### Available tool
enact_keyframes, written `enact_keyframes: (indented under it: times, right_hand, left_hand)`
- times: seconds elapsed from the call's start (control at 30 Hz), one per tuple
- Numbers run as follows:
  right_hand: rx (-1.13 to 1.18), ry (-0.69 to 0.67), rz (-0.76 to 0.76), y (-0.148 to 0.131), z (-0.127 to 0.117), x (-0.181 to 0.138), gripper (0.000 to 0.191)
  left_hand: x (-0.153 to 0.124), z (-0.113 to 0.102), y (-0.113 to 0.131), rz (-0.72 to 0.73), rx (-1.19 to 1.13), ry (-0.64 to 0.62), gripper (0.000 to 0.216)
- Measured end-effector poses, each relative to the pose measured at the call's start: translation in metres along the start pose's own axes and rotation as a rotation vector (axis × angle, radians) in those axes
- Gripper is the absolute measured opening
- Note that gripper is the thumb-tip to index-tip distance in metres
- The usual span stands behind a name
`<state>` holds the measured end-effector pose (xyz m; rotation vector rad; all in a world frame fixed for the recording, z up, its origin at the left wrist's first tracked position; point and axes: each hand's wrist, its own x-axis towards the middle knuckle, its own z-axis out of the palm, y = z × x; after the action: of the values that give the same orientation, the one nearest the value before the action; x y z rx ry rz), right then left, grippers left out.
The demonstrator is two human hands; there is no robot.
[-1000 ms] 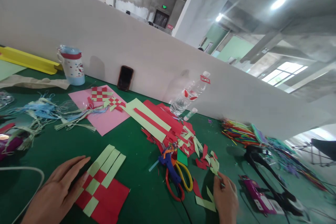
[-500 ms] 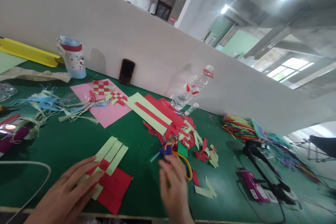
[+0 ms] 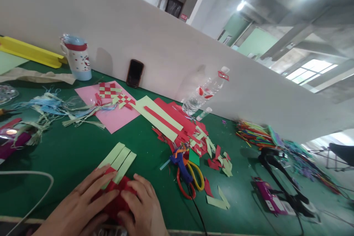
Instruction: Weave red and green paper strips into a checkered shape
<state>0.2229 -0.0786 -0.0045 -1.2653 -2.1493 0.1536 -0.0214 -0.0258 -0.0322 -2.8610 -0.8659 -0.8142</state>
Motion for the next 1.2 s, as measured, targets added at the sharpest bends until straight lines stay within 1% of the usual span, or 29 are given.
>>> enact_keyframes:
  times: [0.13,0.27,0.4,0.5,0.6,0.7,0.77,0.83,0.9,1.03,1.2]
  right_hand:
    - [0.037,-0.026,0.020,0.001,0.003,-0.001,0.025]
    - [0.060,-0.023,0.039,0.001,0.003,-0.002,0.024]
    - [0.089,-0.015,0.034,0.005,-0.006,-0.001,0.030]
    - [0.063,0.020,0.122,0.009,-0.018,0.002,0.026]
    - [-0.001,0.050,0.186,0.010,-0.026,0.007,0.030]
    - [-0.031,0.017,0.136,0.010,-0.025,0.009,0.033]
    - [-0.046,-0.030,0.078,0.010,-0.022,0.007,0.030]
    - [-0.065,-0.066,0.047,0.012,-0.018,0.005,0.024]
    - [-0.072,-0.074,0.047,0.014,-0.015,0.002,0.020]
    - [-0.033,-0.067,0.063,0.016,-0.015,0.000,0.018]
    - [-0.022,-0.047,0.069,0.017,-0.013,-0.001,0.015]
  left_hand:
    - [0.009,-0.001,-0.004,0.050,-0.028,0.021,0.035]
    - [0.009,-0.001,-0.006,0.054,-0.027,-0.014,0.032]
    - [0.008,0.000,-0.004,0.026,-0.017,-0.014,0.027]
    - [0.011,0.005,-0.002,-0.007,-0.011,0.001,0.026]
    - [0.017,0.015,0.001,-0.068,-0.005,-0.015,0.030]
    - [0.023,0.024,0.004,-0.120,-0.014,-0.042,0.037]
    - [0.027,0.028,0.006,-0.139,-0.022,-0.034,0.040]
    - [0.028,0.029,0.007,-0.149,-0.033,-0.018,0.034]
    - [0.028,0.029,0.006,-0.152,-0.040,-0.015,0.030]
    - [0.030,0.025,-0.002,-0.130,-0.046,-0.043,0.035]
    - [0.044,0.014,-0.014,-0.030,-0.060,-0.152,0.043]
